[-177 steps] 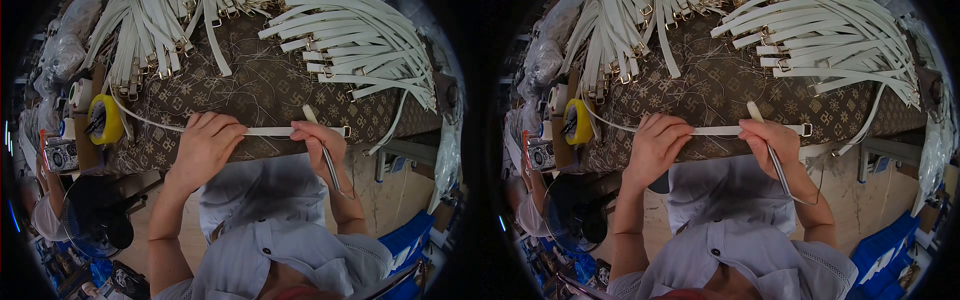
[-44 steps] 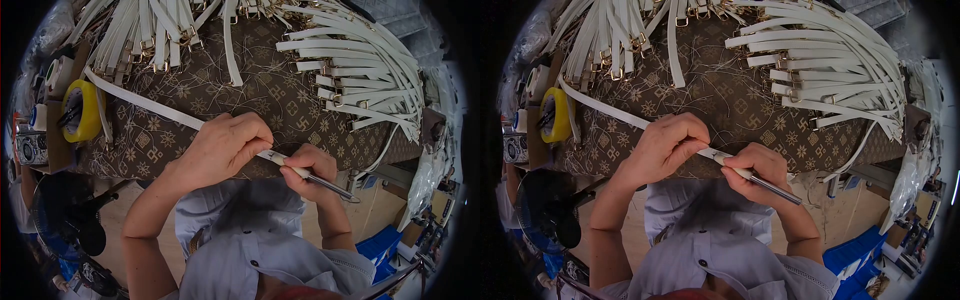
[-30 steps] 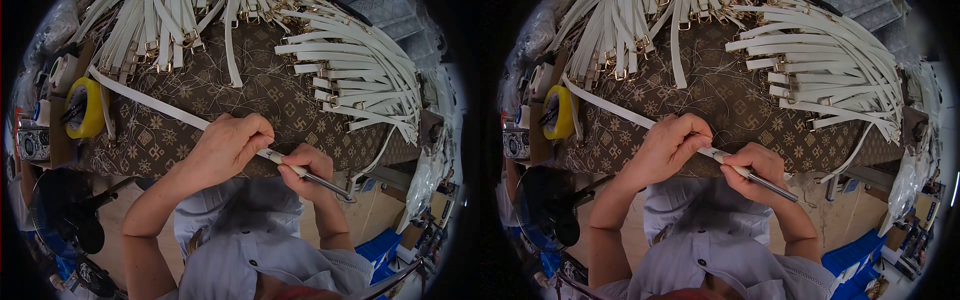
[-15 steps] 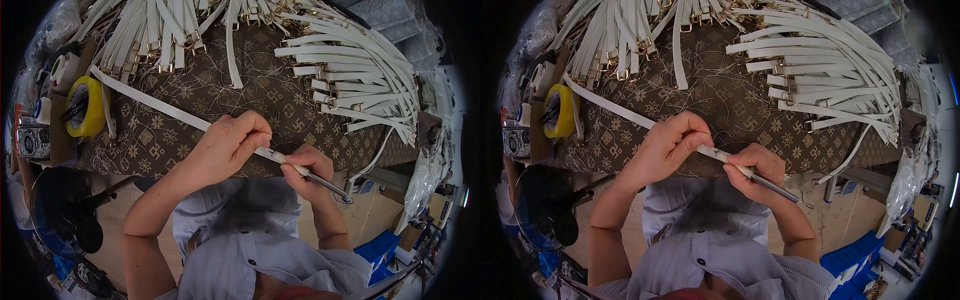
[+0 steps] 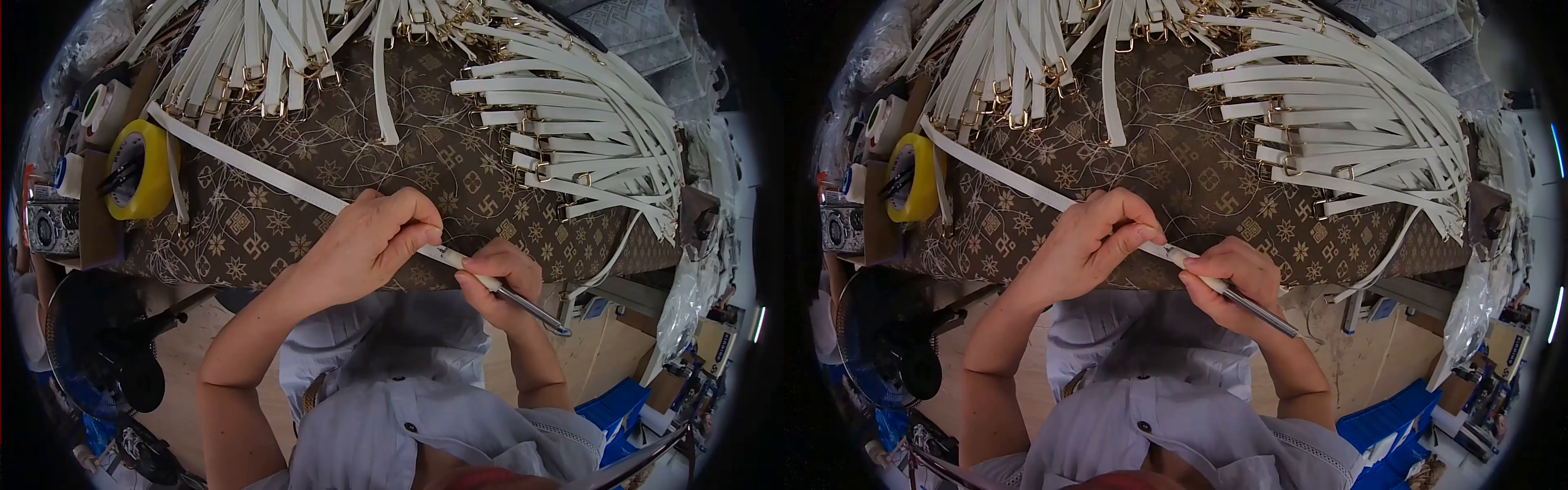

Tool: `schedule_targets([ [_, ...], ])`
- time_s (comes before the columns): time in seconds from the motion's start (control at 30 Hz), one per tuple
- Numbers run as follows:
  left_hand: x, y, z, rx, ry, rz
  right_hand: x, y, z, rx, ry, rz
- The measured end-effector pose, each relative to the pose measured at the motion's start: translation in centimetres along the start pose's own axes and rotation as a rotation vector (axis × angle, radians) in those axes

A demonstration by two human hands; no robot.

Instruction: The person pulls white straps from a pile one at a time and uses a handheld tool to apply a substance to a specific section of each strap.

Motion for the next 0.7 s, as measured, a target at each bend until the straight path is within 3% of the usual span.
schedule_targets([
  [0.7, 0.18, -0.67, 0.71, -0.045, 0.032, 0.08, 0.23, -0.39, -0.15, -0.084, -0.023, 0.04],
])
Point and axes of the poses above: each hand's wrist, its own z-axis away from the middle knuckle, its own x-axis out of the palm, y = z × x, the point moved 4 cm from there along -z, towards the middle knuckle, and after that the axes turned 3 degrees about y, right-handed, at the moved point
